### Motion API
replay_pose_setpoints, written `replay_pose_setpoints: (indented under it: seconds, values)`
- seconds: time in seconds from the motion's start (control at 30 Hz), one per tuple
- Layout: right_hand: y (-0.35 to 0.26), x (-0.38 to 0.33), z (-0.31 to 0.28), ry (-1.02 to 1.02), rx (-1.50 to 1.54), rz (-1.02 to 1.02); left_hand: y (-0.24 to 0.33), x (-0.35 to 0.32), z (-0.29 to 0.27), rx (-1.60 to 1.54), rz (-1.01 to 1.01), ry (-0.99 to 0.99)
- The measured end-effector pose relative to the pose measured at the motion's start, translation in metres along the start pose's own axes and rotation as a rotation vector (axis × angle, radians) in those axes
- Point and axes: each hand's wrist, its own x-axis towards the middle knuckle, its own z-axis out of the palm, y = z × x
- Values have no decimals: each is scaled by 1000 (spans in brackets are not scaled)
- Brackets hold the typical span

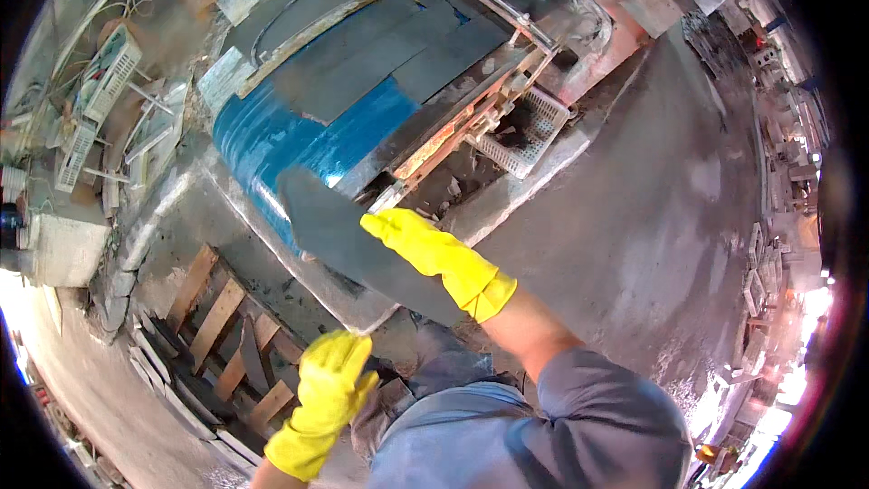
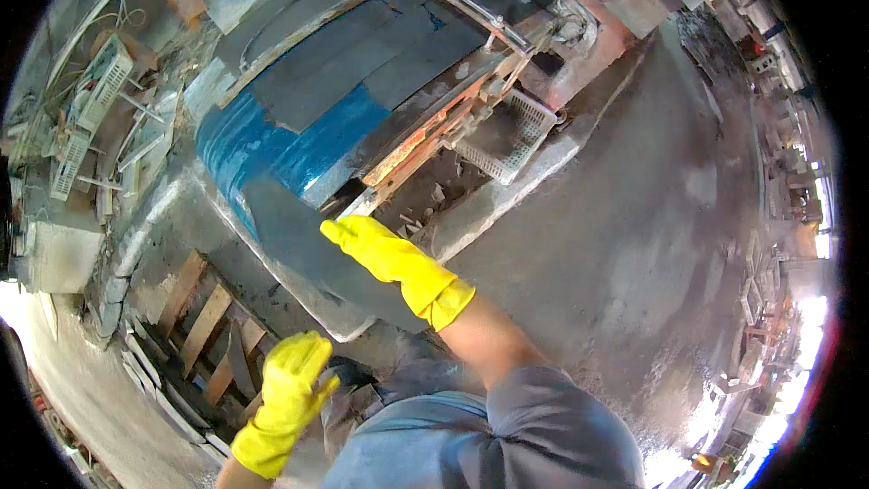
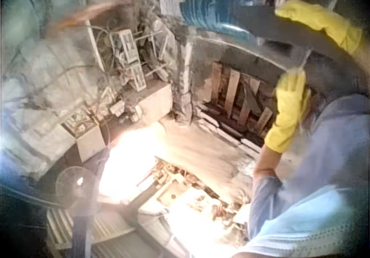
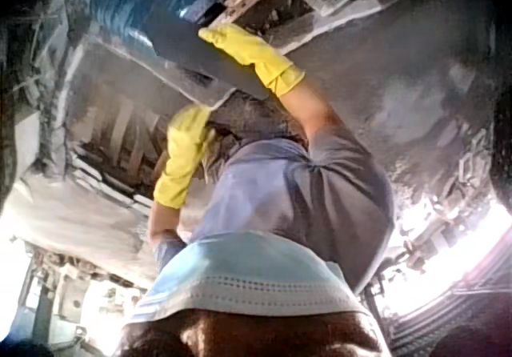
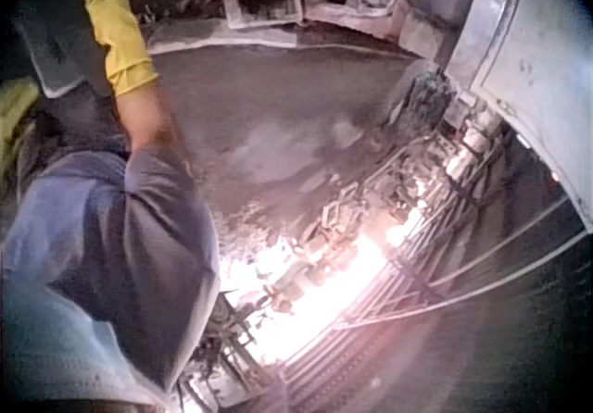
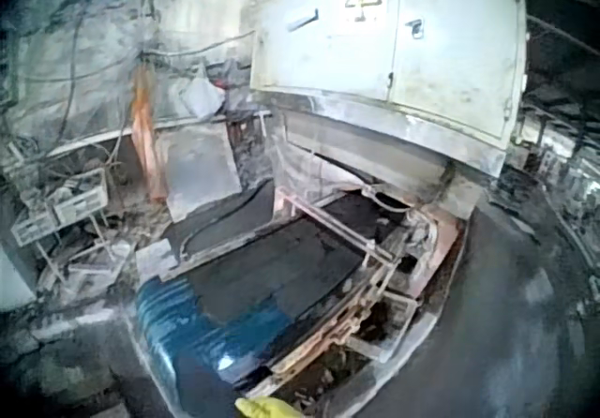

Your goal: The person picks up rectangular tiles from a pallet, places them on a blue barrel, and then moves them to a conveyor belt. They repeat this process, handling the tiles one at a time and occasionally using a caliper to measure them.

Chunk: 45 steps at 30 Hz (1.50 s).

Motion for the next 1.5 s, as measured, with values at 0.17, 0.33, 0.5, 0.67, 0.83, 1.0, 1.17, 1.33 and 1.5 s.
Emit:
replay_pose_setpoints:
  seconds: [0.17, 0.33, 0.5, 0.67, 0.83, 1.0, 1.17, 1.33, 1.5]
  values:
    - [27, 10, 44, -292, -406, 108, -61, 35, -13, 499, 128, 17]
    - [44, 11, 64, -465, -448, -58, -103, 13, -48, 365, 296, 136]
    - [27, 13, 60, -672, -217, 39, -134, -2, -88, 48, 122, 185]
    - [34, 6, -123, 202, 462, -65, -183, -44, -106, -380, -540, 387]
    - [44, 34, -125, 1085, 276, 57, -245, 3, -68, -807, -948, 426]
    - [28, 162, -83, 1424, 71, -224, -292, 110, -28, -928, -897, 317]
    - [37, 215, -59, 1764, -554, -30, -312, 189, -7, -749, -847, 151]
    - [29, 218, -49, 1734, -660, 116, -334, 220, 2, -322, -649, -114]
    - [26, 218, -49, 1728, -603, 178, -321, 264, -21, 390, -363, -379]
